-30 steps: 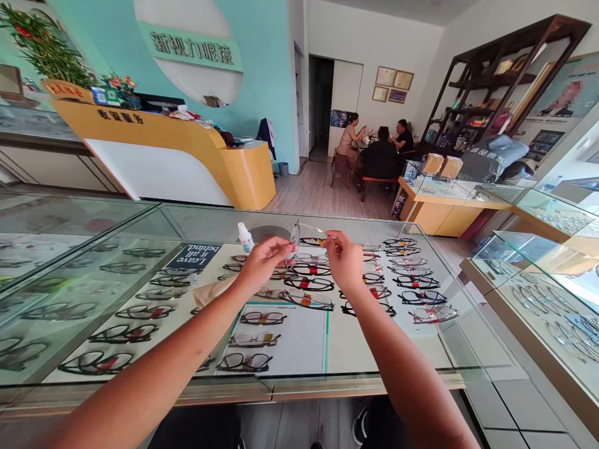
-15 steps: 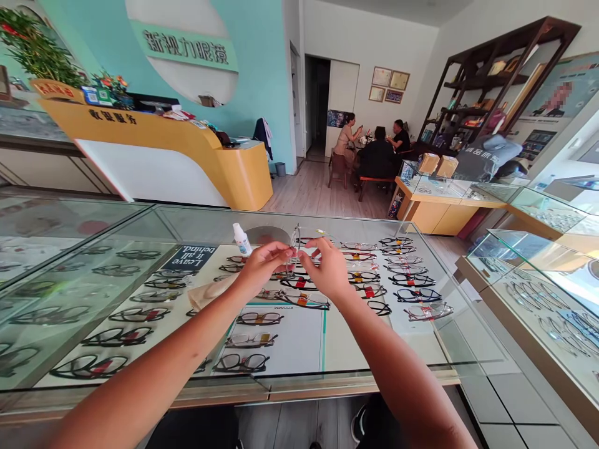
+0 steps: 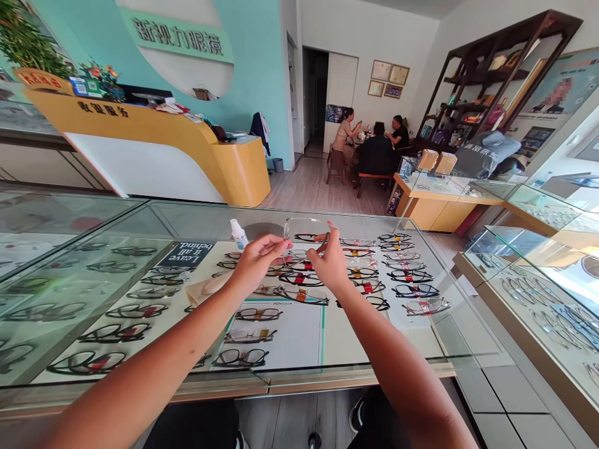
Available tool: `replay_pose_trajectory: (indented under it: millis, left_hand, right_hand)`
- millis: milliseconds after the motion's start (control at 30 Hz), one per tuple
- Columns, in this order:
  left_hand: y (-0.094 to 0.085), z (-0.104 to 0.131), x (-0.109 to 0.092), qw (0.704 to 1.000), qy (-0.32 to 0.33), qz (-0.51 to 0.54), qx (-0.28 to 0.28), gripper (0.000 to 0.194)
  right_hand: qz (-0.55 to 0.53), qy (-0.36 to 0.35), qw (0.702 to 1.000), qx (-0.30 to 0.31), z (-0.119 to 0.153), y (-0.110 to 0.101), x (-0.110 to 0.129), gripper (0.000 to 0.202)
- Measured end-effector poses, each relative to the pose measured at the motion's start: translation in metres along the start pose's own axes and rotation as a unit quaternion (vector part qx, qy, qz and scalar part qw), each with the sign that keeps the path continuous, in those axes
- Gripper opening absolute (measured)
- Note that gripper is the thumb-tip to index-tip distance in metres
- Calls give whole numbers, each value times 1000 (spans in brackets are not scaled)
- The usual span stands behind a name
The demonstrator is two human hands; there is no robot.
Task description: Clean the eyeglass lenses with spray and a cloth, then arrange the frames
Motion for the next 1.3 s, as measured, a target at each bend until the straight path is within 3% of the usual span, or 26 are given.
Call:
replay_pose_trajectory:
  millis: [67,233,367,500,633,800,967,1067,1167,1300]
  left_hand:
    - [-3,-2,-3,1000,8,15,-22,58]
    - [-12,-8,-14,996,33,39,-72,57]
    - [-18,-11,-16,994,38,50,-90,55]
    - [-11,-8,-11,999,9,30,-40,57]
    - [3,2,-8,1000,-6,5,8,57]
    - [14,13,-10,999,-26,-7,43,54]
    - [15,15,-12,997,-43,2,67,55]
    - [13,11,-12,997,2,-35,75,53]
    - [-2,3,-15,982,112,-152,-15,42]
    - [-44,-11,-18,903,203,-299,-233,41]
  right_hand:
    - [22,-2,1000,-1,-1,-1,-2,84]
    - [125,-21,992,6,-2,0,-6,39]
    - [187,-36,982,-5,0,0,-4,31]
    - [232,-120,964,-53,9,-2,15,41]
    - [193,-199,961,16,24,8,34,46]
    - [143,-210,963,89,36,22,40,36]
    - [111,-203,968,102,35,21,35,30]
    - [109,-200,970,90,30,16,35,28]
    - [98,-194,973,73,26,8,36,28]
    - [88,-180,978,59,20,1,35,32]
Point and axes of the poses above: each hand's wrist, its own z-axis away from the middle knuckle, its own y-axis out of the palm, x = y × z, the point moved 4 cm from there along -z, towards the middle knuckle, and after that the axes turned 6 degrees about y, right-handed, at the moved point
